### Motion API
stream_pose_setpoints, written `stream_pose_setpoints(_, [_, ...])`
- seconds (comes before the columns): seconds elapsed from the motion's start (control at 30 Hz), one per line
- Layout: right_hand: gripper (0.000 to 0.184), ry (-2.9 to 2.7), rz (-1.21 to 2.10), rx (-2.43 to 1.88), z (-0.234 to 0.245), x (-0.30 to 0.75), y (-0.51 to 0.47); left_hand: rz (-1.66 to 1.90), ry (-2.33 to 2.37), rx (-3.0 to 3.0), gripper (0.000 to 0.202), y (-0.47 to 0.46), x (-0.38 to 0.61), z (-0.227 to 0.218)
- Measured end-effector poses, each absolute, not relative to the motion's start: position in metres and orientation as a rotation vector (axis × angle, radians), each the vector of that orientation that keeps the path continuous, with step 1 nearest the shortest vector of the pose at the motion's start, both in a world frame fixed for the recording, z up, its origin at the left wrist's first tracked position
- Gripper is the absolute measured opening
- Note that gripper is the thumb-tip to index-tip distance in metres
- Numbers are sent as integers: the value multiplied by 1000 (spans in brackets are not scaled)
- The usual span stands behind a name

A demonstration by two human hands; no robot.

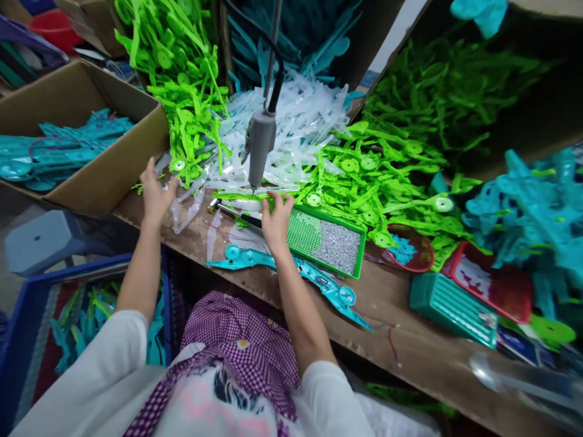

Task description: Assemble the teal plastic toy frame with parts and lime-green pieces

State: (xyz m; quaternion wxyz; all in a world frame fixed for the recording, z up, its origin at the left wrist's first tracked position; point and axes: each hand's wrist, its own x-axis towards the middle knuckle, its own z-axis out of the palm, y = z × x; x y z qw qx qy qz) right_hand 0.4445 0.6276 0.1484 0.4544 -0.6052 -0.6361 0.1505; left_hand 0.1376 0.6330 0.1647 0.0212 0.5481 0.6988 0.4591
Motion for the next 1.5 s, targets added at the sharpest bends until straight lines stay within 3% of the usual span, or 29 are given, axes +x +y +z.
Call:
stream_pose_setpoints(0.07, [29, -1637, 248, -1529, 150, 441, 632, 1215, 2153, 1617, 41, 660, 134, 163])
stream_pose_setpoints(0.13, [30, -1708, 172, -1522, 150, 440, 619, 1128, 2175, 1551, 33, 663, 138, 153])
stream_pose_setpoints(0.43, [29, -1790, 429, -1502, 123, 438, 540, 1570, 2066, 1408, 30, 545, 166, 98])
stream_pose_setpoints(0.63, [29, -1733, 610, -1332, 159, 412, 566, 1606, 1967, 1260, 33, 526, 170, 96])
stream_pose_setpoints(0.73, [40, -1675, 663, -1273, 179, 395, 585, 1601, 1798, 1243, 36, 522, 169, 97])
stream_pose_setpoints(0.9, [50, -1629, 949, -1268, 176, 390, 603, 1311, 1489, 1372, 44, 514, 166, 106])
stream_pose_setpoints(1.0, [48, -1471, 936, -1376, 162, 388, 613, 1232, 1443, 1478, 66, 549, 156, 125])
stream_pose_setpoints(1.13, [58, -1466, 707, -1567, 153, 381, 621, 1425, 1799, 1583, 71, 660, 139, 159])
stream_pose_setpoints(1.23, [64, -1637, 654, -1545, 153, 393, 598, 1273, 2030, 1549, 92, 743, 139, 179])
stream_pose_setpoints(1.3, [56, -1725, 649, -1484, 153, 407, 570, 1054, 2161, 1401, 101, 779, 143, 186])
stream_pose_setpoints(1.4, [40, -1808, 716, -1424, 148, 428, 528, 843, 2266, 1307, 99, 807, 147, 190])
stream_pose_setpoints(1.5, [34, -1816, 796, -1433, 141, 441, 508, 940, 2253, 1427, 80, 820, 144, 192])
